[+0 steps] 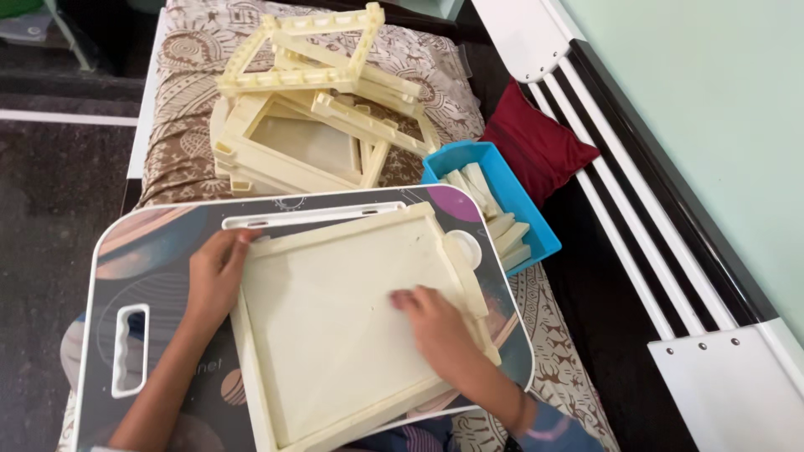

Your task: The person assembles beige plastic frame components on a lap table. They pick up frame pieces from a blue bin, connect them into rectangular frames, and wipe the surfaces with a cloth. The person handles multiple frames one at a time, assembling and cleaning them on the table.

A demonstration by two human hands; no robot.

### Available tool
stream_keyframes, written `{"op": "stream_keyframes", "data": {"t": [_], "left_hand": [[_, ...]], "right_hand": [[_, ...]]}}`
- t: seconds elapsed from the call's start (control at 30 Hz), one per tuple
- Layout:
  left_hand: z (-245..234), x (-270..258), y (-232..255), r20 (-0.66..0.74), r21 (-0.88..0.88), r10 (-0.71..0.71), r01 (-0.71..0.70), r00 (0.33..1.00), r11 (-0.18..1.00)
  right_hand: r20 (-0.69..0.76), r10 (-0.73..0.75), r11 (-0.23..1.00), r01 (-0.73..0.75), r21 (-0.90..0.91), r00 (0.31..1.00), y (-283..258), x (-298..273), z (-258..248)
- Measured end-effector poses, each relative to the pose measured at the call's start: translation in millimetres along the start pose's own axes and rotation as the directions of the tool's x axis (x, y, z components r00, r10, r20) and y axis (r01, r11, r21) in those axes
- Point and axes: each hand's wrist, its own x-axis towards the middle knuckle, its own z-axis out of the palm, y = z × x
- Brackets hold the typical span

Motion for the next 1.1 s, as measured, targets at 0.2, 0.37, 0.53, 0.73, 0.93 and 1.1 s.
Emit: {"op": "stream_keyframes", "data": {"t": [0.2,0.37,0.53,0.73,0.93,1.1], "left_hand": [[-3.1,-27.9,10.1,-0.234,0.229,0.140,-0.086,0.962,0.970],[-17.1,-71.2,26.9,-0.046,0.345,-0.106,0.116,0.993,0.931],[-12.4,-85.3,17.3,0.000,0.341,-0.187,0.176,0.982,0.923],[-26.1,-76.6,-2.7,0.147,-0.141,-0.276,0.296,0.950,0.945],[-52.7,-57.6,-8.1,0.403,-0.512,-0.381,0.550,0.832,0.660],[-53.5,-53.5,2.1,0.423,-0.568,-0.368,0.559,0.828,0.604]], "right_hand": [[-0.232,0.105,0.991,-0.083,0.106,0.967,7.5,116.6,32.2],[-0.247,0.173,0.977,-0.198,-0.081,0.954,54.5,147.0,50.7],[-0.235,0.174,0.982,-0.186,-0.027,0.956,27.1,149.4,86.1],[-0.232,-0.031,0.997,0.045,0.059,0.972,-72.4,176.4,112.9],[-0.329,0.008,0.890,0.143,0.433,0.944,-128.8,171.4,110.7],[-0.319,-0.199,0.740,0.356,0.571,0.926,-116.5,163.3,100.0]]}}
